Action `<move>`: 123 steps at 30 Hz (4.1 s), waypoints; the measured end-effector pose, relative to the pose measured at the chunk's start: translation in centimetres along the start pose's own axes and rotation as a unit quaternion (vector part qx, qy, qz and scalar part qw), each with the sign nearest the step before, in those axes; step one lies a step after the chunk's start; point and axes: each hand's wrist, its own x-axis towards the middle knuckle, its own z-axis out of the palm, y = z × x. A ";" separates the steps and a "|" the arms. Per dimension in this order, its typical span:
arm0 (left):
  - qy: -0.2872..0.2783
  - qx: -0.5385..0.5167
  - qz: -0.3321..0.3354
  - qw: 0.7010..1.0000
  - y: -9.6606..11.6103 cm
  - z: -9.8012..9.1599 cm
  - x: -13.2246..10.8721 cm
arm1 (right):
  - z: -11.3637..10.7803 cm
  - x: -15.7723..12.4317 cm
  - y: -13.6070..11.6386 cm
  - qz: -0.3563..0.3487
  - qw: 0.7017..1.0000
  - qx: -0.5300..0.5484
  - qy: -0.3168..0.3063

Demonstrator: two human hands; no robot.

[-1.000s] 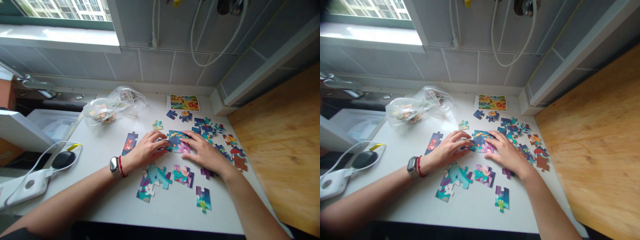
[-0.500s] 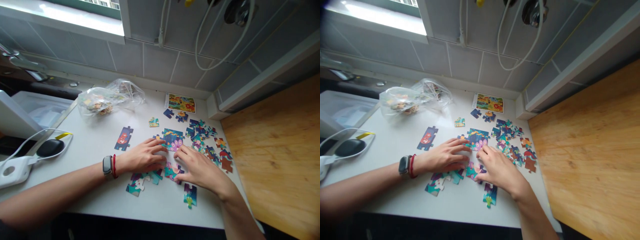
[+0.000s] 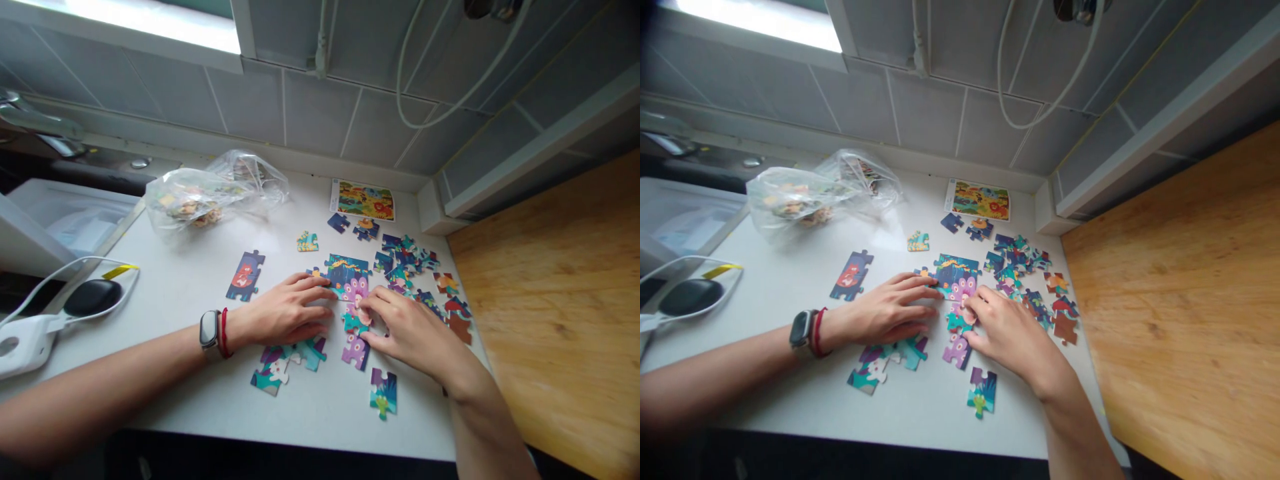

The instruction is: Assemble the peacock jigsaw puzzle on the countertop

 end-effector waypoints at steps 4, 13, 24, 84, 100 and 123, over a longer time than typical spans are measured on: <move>0.005 0.002 0.002 1.000 0.0 -0.1 -0.1 | 0.2 0.0 0.4 0.001 1.000 -0.012 0.017; -0.034 -0.053 0.067 0.996 0.3 -0.4 -0.2 | 0.5 0.4 0.9 -0.028 0.999 -0.012 0.038; -0.035 -0.070 0.064 0.995 0.3 -0.3 0.0 | 0.5 0.4 0.9 -0.028 0.999 0.010 0.042; 0.124 0.016 -0.085 0.989 0.1 -0.7 1.9 | 1.6 1.9 3.4 -0.083 0.978 0.077 0.174; -0.020 0.071 -0.065 0.995 -1.5 0.0 0.8 | 0.9 0.5 6.8 0.000 0.987 0.020 0.161; 0.000 0.056 -0.078 0.995 -1.7 -1.8 0.4 | 1.7 2.0 5.6 -0.024 0.982 0.056 0.179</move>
